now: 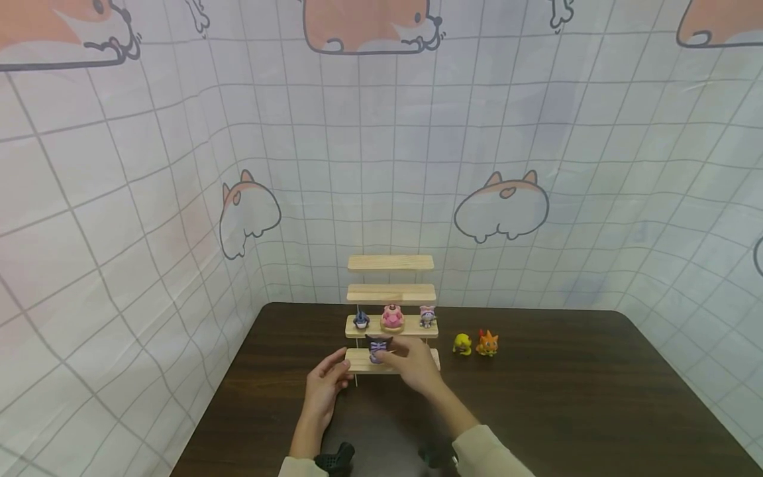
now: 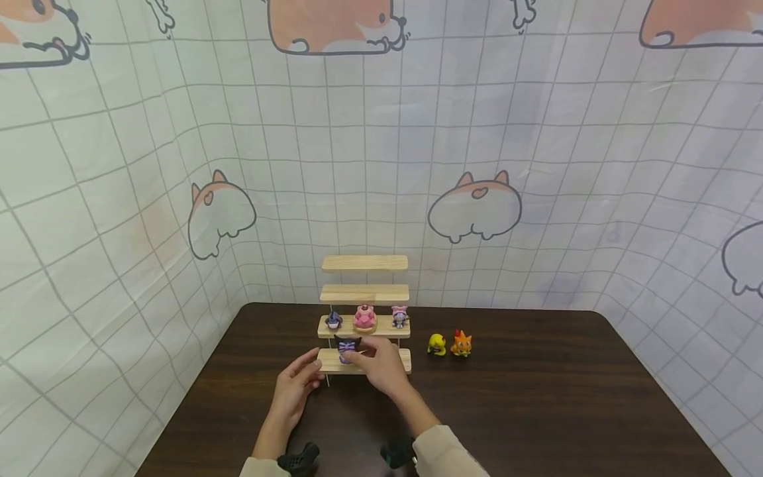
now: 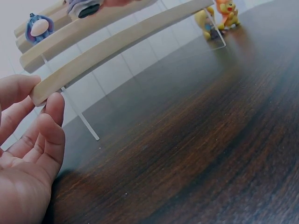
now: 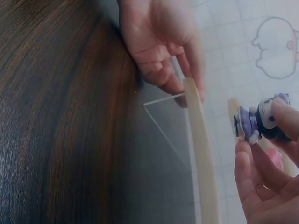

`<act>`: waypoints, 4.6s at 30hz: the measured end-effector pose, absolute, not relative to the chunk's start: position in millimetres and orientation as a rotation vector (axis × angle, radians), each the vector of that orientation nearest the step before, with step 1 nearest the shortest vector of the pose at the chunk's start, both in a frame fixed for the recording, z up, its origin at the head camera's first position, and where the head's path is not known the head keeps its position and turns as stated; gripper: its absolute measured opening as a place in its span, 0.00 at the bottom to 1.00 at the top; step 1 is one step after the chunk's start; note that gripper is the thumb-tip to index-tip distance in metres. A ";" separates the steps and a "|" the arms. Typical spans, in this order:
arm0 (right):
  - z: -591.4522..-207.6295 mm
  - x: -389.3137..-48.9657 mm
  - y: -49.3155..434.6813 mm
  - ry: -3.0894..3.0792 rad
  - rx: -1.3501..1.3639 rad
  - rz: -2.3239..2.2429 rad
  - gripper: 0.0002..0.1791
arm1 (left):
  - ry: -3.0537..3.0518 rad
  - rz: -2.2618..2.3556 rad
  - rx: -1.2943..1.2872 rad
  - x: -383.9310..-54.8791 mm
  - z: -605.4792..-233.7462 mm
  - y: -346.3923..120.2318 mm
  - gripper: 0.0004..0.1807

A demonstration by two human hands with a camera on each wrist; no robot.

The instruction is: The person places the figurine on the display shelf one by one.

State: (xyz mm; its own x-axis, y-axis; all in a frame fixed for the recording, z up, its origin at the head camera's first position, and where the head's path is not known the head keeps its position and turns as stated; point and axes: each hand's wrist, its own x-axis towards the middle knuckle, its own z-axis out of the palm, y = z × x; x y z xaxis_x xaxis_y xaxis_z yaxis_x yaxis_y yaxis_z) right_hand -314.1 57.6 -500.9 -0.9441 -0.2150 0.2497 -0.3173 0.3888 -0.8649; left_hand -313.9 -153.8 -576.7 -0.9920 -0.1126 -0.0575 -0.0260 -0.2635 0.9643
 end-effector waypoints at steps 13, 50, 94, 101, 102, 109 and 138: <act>-511.5 -321.3 42.5 -2.533 0.463 1.613 0.18 | -1.876 -2.461 0.198 -313.2 -574.0 -153.6 0.27; -524.9 -314.2 63.6 -2.533 0.489 1.570 0.16 | -1.862 -2.456 0.184 -313.6 -577.5 -154.0 0.26; -552.7 -316.1 265.6 -2.614 -0.148 1.547 0.38 | -1.874 -2.454 0.233 -315.7 -578.8 -154.1 0.25; -557.5 -329.3 269.6 -2.631 -0.081 1.589 0.38 | -1.885 -2.445 0.225 -316.7 -579.9 -154.5 0.26; -557.8 -330.6 269.9 -2.630 -0.070 1.597 0.39 | -1.882 -2.449 0.234 -316.9 -579.7 -154.4 0.26; -559.5 -337.9 270.1 -2.620 -0.017 1.618 0.37 | -1.892 -2.446 0.232 -317.5 -578.7 -154.0 0.26; -566.6 -349.0 269.6 -2.613 -0.073 1.625 0.37 | -1.902 -2.431 0.222 -315.7 -578.1 -154.0 0.26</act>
